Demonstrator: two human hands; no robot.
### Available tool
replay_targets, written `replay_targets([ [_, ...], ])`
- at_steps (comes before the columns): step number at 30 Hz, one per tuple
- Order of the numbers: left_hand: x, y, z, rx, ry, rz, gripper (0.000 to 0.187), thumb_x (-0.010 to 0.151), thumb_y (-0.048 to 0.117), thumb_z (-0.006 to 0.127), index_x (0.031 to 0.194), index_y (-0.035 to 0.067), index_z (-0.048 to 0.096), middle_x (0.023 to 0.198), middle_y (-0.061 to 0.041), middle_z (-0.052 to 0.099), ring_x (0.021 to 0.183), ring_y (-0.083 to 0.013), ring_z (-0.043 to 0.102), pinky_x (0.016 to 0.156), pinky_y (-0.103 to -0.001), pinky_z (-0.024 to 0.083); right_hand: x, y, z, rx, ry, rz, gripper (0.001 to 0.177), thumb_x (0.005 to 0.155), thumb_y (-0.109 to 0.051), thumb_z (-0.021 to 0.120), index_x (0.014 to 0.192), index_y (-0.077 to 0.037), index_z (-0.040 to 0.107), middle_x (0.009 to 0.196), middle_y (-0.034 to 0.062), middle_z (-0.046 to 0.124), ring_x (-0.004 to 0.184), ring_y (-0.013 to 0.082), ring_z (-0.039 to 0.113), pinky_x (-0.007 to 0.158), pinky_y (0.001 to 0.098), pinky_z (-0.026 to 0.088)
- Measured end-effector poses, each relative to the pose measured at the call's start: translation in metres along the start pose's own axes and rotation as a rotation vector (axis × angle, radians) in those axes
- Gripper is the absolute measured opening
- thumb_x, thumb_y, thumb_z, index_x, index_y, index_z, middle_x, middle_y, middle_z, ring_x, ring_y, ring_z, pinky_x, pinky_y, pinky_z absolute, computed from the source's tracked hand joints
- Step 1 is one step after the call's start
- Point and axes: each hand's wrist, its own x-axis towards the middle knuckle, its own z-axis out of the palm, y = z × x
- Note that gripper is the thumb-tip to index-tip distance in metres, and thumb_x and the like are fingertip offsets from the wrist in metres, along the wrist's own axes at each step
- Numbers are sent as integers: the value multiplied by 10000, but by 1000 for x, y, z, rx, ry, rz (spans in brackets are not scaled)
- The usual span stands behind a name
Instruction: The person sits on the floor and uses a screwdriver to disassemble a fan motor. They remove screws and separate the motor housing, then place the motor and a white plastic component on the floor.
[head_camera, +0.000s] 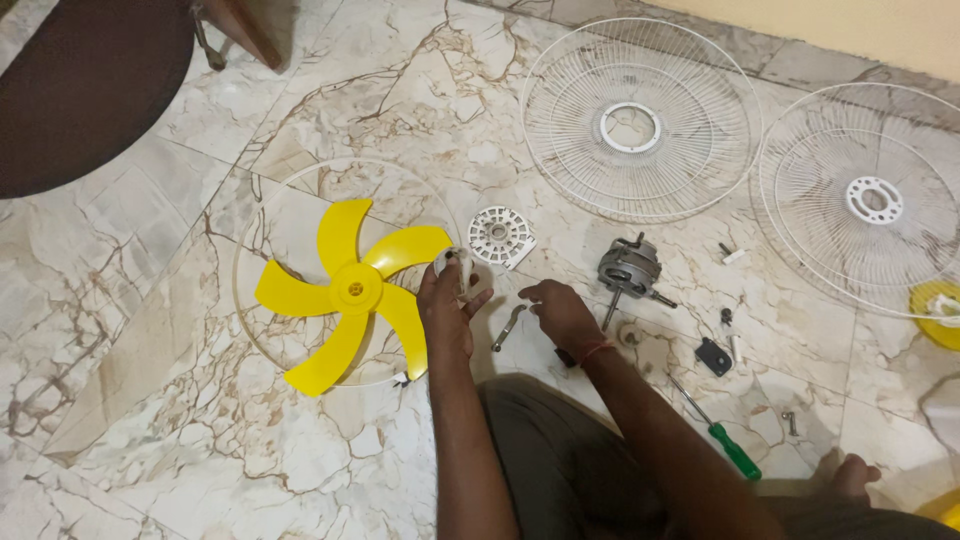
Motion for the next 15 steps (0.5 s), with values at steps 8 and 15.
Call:
replay_targets([
  [8, 7, 2, -2, 49, 43, -25, 318, 915, 243, 650, 1218, 150, 668, 1045, -3, 685, 892, -163, 662, 653, -324, 624, 29, 14, 7, 51, -265, 194, 239, 836, -94, 700, 1057, -104, 793, 986, 159, 728, 891, 312, 722, 855, 411, 573],
  [15, 10, 0, -4, 38, 10, 5, 309, 935, 262, 655, 1208, 118, 660, 1034, -15, 687, 906, -153, 641, 649, -318, 619, 20, -29, -1, 43, -173, -294, 406, 686, -244, 874, 1074, -183, 774, 1106, 17, 706, 1030, 269, 621, 879, 425, 495],
])
